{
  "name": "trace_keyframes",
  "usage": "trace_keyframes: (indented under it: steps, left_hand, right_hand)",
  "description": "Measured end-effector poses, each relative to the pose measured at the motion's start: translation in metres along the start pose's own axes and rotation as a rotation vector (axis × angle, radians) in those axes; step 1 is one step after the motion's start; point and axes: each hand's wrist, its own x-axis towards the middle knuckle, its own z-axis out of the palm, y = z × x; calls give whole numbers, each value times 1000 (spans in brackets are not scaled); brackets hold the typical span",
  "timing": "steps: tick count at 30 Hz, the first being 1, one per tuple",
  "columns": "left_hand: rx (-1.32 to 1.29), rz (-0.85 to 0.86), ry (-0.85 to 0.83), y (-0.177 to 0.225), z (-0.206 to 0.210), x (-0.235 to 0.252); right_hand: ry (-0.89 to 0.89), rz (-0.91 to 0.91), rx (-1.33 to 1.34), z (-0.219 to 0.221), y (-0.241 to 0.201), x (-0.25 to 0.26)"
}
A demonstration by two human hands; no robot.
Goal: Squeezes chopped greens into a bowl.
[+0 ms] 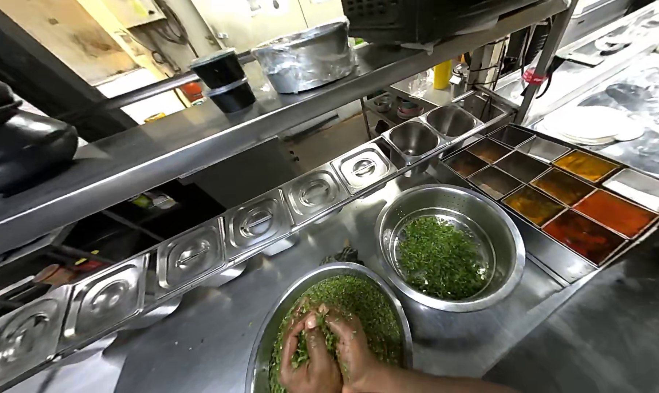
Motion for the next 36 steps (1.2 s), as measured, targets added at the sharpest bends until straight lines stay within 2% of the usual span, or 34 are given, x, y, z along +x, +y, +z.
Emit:
trace_keyframes:
  steps: [3, 8, 15, 19, 23, 25, 28, 32, 36]
  left_hand:
    - [-60, 25, -19, 0, -3, 0]
    - [-70, -66, -107, -1, -10, 0]
    - [-193, -481, -23, -2, -6, -10]
    - [-429, -587, 72, 10, 6, -4]
    - [-466, -689, 59, 11, 16, 26]
    - [-386, -728, 138, 13, 26, 41]
    - [-83, -712, 162, 9, 33, 52]
    - [338, -566, 135, -34, 31, 62]
    - [341, -449, 212, -45, 36, 70]
  right_hand:
    - [0, 5, -51, 7, -7, -3]
    - [-24, -41, -177, 10, -4, 1]
    - [-26, -35, -324, 2, 5, 16]
    - [-49, -48, -566, 4, 1, 27]
    - [-112, 36, -661, 11, -6, 43]
    - [-113, 88, -618, 16, -11, 46]
    - [-131, 181, -569, 20, -17, 50]
    - [-187, 225, -569, 23, -26, 58]
    - [-220, 204, -529, 24, -29, 69]
